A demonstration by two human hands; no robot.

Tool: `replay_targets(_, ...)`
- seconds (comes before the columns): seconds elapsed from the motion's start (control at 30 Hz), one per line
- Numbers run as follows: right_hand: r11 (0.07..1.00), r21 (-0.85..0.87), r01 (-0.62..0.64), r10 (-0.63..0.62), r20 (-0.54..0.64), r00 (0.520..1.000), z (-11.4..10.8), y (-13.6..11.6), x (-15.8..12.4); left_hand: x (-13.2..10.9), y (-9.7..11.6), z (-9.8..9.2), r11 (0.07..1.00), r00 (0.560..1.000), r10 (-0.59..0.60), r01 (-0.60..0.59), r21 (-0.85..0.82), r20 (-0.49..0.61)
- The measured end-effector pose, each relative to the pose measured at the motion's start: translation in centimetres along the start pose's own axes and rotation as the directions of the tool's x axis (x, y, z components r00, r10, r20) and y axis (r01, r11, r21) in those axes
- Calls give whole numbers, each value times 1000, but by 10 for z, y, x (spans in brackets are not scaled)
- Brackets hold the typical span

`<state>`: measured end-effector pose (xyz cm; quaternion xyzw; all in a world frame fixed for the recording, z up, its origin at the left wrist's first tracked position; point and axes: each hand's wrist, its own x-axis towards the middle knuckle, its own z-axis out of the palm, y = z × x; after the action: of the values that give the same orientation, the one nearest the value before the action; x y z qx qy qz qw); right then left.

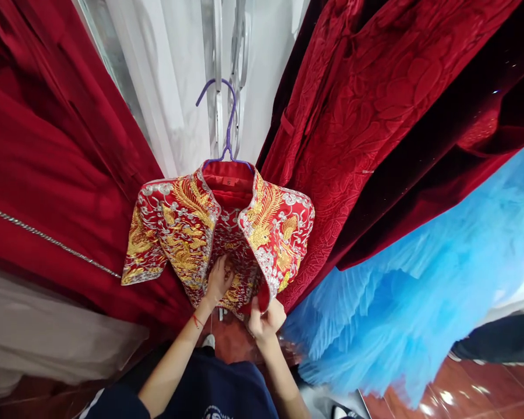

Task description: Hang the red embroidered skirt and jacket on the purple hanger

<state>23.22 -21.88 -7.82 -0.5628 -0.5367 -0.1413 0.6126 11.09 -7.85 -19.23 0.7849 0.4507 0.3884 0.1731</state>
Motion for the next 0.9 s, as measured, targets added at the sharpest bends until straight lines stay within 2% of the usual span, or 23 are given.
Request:
replay_targets(0.2, 998, -27, -59, 59, 10, 998, -17, 19, -9, -2, 7, 3, 985, 996, 12, -28, 171, 90)
replay_targets(0.4, 992, 44, -117, 119, -44, 992, -24, 11, -4, 10, 26, 10, 926, 988, -119, 76, 369, 95)
replay_targets(0.5, 986, 41, -162, 164, -60, 985, -36, 5, -1, 11, 35, 6, 926, 980, -173, 128, 356, 98)
replay_targets(0.6, 987, 13, -160, 160, -55, 986, -46, 0, 1, -10, 44, 1, 982, 988, -119, 102, 161, 95)
replay_targets(0.63, 992, 11, -127, 127, 4, 992, -46, -1, 1, -22, 47, 2, 996, 991, -78, 72, 54, 107)
replay_targets(0.7, 998, 16, -62, 56, 228, 972, -42, -3, 5, -45, 50, 7, 973, 983, -17, 58, -222, 182)
replay_targets(0.77, 999, 42, -29, 5, 492, 870, -37, -1, 12, -62, 47, 16, 836, 938, -37, 217, -504, 343)
replay_targets(0.83, 997, 73, -33, -21, 635, 772, -37, 7, 25, -70, 41, 26, 666, 859, -53, 411, -623, 510)
replay_targets(0.87, 996, 83, -37, -26, 649, 760, -40, 14, 33, -71, 37, 29, 609, 825, -56, 474, -636, 562)
replay_targets(0.9, 996, 84, -39, -22, 621, 783, -45, 22, 42, -70, 32, 31, 577, 807, -65, 510, -638, 587)
